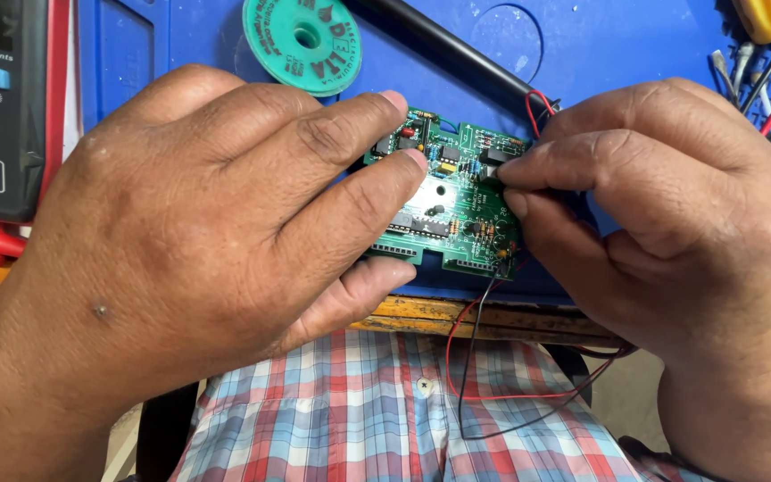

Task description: Repairing a circuit board by trimming component leads with wire cutters

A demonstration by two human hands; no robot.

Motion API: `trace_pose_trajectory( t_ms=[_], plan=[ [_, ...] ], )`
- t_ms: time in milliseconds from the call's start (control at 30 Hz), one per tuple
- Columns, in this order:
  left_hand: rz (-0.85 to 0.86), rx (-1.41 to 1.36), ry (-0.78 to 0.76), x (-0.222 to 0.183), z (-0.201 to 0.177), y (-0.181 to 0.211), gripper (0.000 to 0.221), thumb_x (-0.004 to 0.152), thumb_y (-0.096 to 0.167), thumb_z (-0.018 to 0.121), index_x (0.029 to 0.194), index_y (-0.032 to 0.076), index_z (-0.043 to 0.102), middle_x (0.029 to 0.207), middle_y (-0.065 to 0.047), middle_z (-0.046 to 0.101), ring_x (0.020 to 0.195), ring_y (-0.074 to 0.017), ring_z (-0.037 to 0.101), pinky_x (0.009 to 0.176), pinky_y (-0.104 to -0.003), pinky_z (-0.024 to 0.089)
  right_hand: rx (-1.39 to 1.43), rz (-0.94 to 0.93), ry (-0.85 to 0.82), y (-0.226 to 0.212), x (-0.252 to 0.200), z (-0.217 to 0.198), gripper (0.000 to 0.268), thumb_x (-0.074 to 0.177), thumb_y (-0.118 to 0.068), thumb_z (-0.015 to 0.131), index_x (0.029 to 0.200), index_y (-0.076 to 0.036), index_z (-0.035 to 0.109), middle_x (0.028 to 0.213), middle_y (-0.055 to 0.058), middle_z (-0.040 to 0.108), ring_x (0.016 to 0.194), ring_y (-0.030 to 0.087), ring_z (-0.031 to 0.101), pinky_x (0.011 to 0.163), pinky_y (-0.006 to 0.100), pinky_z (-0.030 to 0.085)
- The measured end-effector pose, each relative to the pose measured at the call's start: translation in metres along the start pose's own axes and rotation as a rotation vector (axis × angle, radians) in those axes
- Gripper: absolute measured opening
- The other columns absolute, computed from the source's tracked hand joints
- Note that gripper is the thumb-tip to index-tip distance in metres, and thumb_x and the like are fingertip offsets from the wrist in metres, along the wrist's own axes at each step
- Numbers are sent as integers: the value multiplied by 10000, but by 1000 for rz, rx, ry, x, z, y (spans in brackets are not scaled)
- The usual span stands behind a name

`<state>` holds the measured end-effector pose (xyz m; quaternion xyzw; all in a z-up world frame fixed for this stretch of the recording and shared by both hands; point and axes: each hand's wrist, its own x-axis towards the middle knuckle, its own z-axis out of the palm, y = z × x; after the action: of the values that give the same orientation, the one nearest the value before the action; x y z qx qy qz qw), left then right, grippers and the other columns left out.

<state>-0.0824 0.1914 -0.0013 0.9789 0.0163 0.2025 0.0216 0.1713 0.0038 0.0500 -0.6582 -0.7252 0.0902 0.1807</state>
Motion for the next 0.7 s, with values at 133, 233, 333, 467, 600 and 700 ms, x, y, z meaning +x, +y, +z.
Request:
trace_pose_trajectory(
  t_ms=[133,233,333,467,600,700],
  plan=[
    [5,4,4,0,0,1,478,1297,670,894,1474,228,849,1562,-29,881,1242,-246,846,1002,-419,645,7,-29,22,2,-1,3,83,1213,122,898,1178,54,865,1211,300,823,1095,421,790,1007,539,587],
    [-2,-22,-1,0,-2,1,480,1252,633,934,1472,213,857,1563,-45,876,1249,-265,842,1013,-433,644,51,-39,2,4,1,3,76,1201,120,855,1158,63,830,1166,283,813,1091,434,787,980,515,591],
    [5,-6,-11,1,-3,2,518,1195,652,953,1462,219,858,1560,-54,866,1232,-280,827,1008,-438,636,34,-61,-8,7,2,3,102,1163,162,834,1173,63,810,1170,245,835,1115,431,801,996,503,622],
    [-23,-144,22,10,-11,6,729,1174,783,957,1474,124,877,1603,-122,852,1282,-351,837,1000,-516,617,27,61,18,7,-6,-3,111,1175,59,918,1225,14,828,1188,179,831,1117,362,805,1013,465,603],
    [-114,-430,153,36,-25,32,214,1256,182,900,1378,12,853,1396,-197,838,1184,-397,805,968,-524,576,197,209,-14,3,-10,-16,259,1059,-68,963,1235,-32,777,1099,69,816,913,161,794,882,298,607],
    [-189,-540,58,55,-24,44,174,1158,185,853,1278,60,861,1217,-118,849,1110,-378,797,883,-546,591,273,208,-1,-1,-11,-24,289,1040,-60,978,1219,-28,754,1109,87,794,923,161,770,896,294,610]
  ],
)
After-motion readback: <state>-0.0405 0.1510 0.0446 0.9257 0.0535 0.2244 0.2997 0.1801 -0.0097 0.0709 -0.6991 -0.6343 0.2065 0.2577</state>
